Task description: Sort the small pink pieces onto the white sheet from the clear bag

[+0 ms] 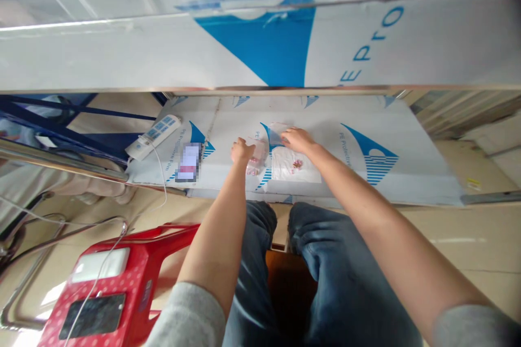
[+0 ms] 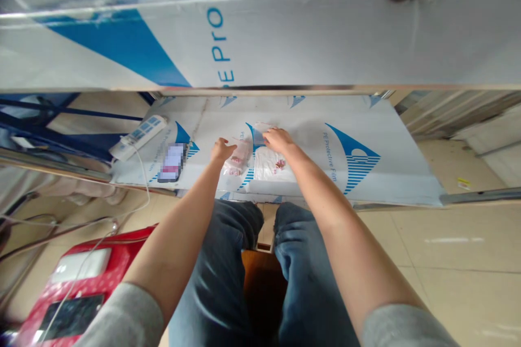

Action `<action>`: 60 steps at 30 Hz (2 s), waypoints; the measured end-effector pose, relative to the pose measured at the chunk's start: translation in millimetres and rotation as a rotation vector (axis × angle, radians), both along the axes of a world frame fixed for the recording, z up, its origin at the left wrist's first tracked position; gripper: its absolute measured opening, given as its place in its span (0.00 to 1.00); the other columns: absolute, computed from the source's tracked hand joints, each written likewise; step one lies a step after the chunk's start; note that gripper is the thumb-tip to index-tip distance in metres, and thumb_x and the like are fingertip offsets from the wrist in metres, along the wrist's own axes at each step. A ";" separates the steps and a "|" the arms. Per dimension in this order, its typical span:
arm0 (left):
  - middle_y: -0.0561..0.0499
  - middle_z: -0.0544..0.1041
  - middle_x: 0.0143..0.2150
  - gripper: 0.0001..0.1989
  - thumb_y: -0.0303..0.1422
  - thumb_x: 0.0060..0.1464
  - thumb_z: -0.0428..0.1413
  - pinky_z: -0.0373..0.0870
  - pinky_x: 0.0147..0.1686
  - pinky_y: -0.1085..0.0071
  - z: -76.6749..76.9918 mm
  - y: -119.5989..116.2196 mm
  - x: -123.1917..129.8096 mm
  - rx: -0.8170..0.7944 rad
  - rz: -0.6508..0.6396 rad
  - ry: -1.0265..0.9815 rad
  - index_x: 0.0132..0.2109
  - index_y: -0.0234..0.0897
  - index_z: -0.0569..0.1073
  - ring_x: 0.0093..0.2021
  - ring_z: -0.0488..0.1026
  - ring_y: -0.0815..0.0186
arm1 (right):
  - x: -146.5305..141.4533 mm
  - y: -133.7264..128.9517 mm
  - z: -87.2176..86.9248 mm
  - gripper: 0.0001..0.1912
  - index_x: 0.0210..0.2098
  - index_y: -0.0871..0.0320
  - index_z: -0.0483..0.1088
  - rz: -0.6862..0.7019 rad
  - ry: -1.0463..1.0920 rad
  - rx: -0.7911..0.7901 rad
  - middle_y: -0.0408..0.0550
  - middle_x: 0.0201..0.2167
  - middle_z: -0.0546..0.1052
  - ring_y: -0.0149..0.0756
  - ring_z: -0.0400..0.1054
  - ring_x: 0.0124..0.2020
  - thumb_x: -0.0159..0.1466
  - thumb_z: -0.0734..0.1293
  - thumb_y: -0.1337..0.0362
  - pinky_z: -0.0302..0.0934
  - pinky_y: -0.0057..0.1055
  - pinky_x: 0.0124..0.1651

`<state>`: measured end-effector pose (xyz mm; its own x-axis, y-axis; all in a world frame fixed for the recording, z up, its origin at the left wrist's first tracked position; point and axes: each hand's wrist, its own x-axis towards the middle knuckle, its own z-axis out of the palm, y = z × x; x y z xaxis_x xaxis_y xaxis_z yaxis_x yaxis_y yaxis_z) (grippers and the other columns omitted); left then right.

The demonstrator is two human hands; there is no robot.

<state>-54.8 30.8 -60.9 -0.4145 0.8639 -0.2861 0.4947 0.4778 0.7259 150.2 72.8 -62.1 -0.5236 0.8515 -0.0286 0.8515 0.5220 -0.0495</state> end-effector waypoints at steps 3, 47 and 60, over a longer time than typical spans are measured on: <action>0.37 0.69 0.48 0.18 0.30 0.32 0.64 0.55 0.52 0.55 -1.8 -9.6 -3.1 -0.066 0.045 0.047 0.33 0.39 0.66 0.58 0.59 0.46 | 4.1 -6.6 11.6 0.09 0.35 0.54 0.74 -0.173 0.078 -0.091 0.46 0.36 0.77 0.36 0.69 0.36 0.59 0.62 0.62 0.57 0.28 0.35; 0.52 0.72 0.24 0.14 0.40 0.52 0.50 0.57 0.28 0.73 82.1 -14.1 74.4 0.353 -0.644 0.115 0.26 0.35 0.69 0.26 0.65 0.70 | 13.2 -60.3 69.3 0.10 0.34 0.61 0.74 -0.421 1.248 -0.651 0.49 0.32 0.78 0.28 0.70 0.30 0.56 0.62 0.72 0.62 0.22 0.30; 0.53 0.71 0.21 0.09 0.35 0.48 0.55 0.58 0.25 0.75 65.8 4.0 73.5 0.289 -0.653 -0.160 0.25 0.34 0.68 0.22 0.65 0.73 | 26.9 -54.9 68.5 0.12 0.36 0.60 0.75 -0.387 1.310 -0.788 0.51 0.34 0.78 0.33 0.72 0.34 0.53 0.66 0.73 0.66 0.25 0.32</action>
